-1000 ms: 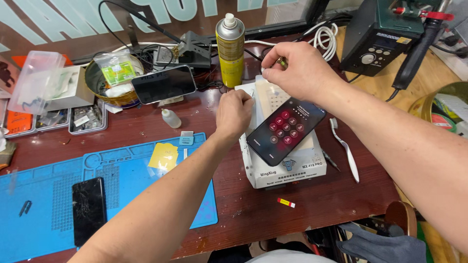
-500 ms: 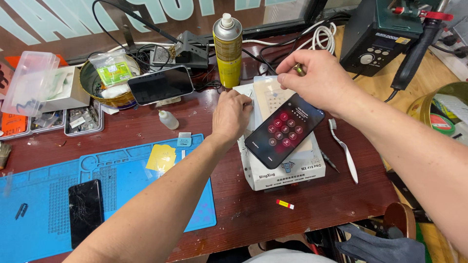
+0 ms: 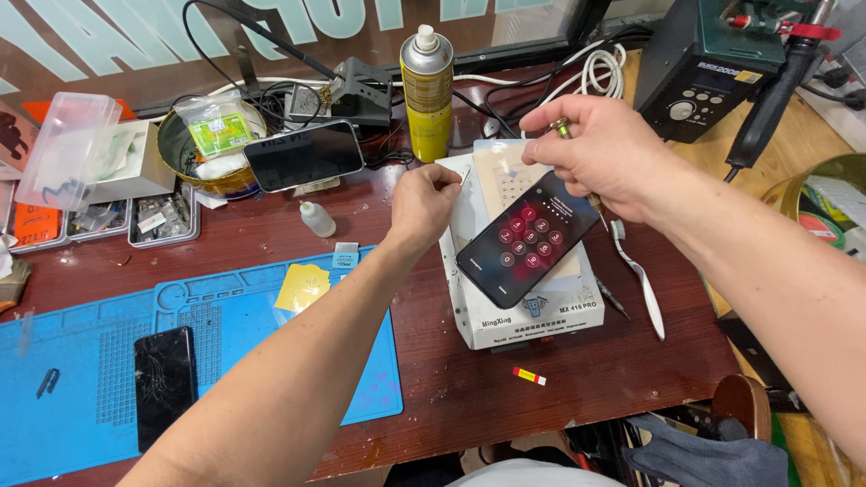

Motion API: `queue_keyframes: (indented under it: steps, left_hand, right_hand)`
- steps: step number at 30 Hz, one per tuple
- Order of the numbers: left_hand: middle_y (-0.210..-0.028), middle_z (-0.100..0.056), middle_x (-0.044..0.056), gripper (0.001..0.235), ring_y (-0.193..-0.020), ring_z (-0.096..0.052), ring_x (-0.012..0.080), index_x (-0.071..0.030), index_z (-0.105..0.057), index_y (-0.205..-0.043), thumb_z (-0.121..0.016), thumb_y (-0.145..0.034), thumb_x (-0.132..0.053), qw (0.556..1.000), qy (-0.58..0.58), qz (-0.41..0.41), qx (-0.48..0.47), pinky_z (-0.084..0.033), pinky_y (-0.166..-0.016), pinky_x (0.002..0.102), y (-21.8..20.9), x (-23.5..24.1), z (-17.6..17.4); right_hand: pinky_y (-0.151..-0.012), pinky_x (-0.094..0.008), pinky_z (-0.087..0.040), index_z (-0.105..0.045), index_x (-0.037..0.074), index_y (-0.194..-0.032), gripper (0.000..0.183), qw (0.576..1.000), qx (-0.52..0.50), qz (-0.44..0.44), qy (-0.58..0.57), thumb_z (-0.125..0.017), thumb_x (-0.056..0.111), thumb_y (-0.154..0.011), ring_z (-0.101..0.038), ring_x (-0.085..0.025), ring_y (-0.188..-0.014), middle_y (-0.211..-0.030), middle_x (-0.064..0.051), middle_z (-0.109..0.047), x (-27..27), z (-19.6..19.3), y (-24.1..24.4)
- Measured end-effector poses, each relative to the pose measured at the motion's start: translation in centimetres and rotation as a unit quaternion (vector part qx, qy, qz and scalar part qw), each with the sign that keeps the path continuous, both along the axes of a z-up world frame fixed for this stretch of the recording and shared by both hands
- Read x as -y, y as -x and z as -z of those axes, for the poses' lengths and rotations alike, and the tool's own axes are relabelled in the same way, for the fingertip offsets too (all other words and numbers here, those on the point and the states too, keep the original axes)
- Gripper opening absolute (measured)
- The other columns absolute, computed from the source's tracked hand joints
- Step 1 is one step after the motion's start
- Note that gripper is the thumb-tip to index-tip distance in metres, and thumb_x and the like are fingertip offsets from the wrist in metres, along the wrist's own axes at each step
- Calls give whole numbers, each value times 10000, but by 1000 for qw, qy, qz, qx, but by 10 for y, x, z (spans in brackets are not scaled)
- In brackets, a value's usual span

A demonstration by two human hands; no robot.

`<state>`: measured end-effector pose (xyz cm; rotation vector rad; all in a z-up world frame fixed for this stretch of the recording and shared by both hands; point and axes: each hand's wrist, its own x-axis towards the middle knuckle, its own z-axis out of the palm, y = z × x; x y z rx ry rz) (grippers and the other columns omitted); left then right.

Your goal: The person disassembles a smartphone by prying open the back cover and disconnecting internal components. They use a screwdriver and a toothbrush to clean the interior, then reassemble the device and test the screen.

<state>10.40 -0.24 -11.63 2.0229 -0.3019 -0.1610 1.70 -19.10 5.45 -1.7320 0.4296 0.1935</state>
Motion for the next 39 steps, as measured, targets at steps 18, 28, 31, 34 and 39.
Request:
queue_keyframes:
  steps: [18, 28, 31, 34, 39]
  left_hand:
    - [-720, -736, 75, 250, -611, -670, 150, 9, -749, -931, -697, -930, -236, 984, 7, -115, -138, -541, -603, 337, 53, -41, -10]
    - [-1019, -729, 154, 242, -928, -713, 273, -34, -704, -1112, -678, -936, -198, 994, -23, -75, 77, -552, -876, 394, 90, -31, -66]
    - [-1172, -669, 166, 330, -1152, -599, 343, -32, -687, -1139, -756, -906, -256, 974, -71, 10, 215, -469, -1004, 456, 132, -21, -99]
    - [-1260, -576, 251, 631, -1216, -517, 398, 10, -627, -1222, -837, -747, -347, 951, -126, 73, 273, -396, -1032, 535, 154, -14, -120]
    - [-1296, -539, 283, 754, -1225, -499, 415, 37, -577, -1262, -866, -655, -304, 947, -174, 92, 254, -381, -1007, 562, 162, -1, -126]
  right_hand:
    - [-442, -209, -308, -651, 37, -1213, 315, 998, -24, 46, -30, -679, 3, -901, -449, -49, -604, -856, -25, -603, 27, 25, 15]
    - [-466, -228, -302, -619, -24, -1178, 218, 990, -30, 130, -46, -607, 114, -1010, -409, -59, -590, -977, -115, -697, 62, 30, 30]
    - [-467, -270, -304, -659, -7, -1168, 227, 989, -42, 116, 76, -647, 118, -979, -422, -91, -577, -902, -97, -669, 63, 34, 44]
    - [-505, -316, -393, -744, 62, -1155, 244, 967, -31, 67, 244, -704, 169, -940, -505, -136, -589, -786, -88, -618, 57, 40, 61]
    - [-584, -376, -486, -794, 163, -1154, 289, 911, -17, 4, 411, -730, 290, -902, -614, -199, -580, -661, -97, -671, 49, 38, 75]
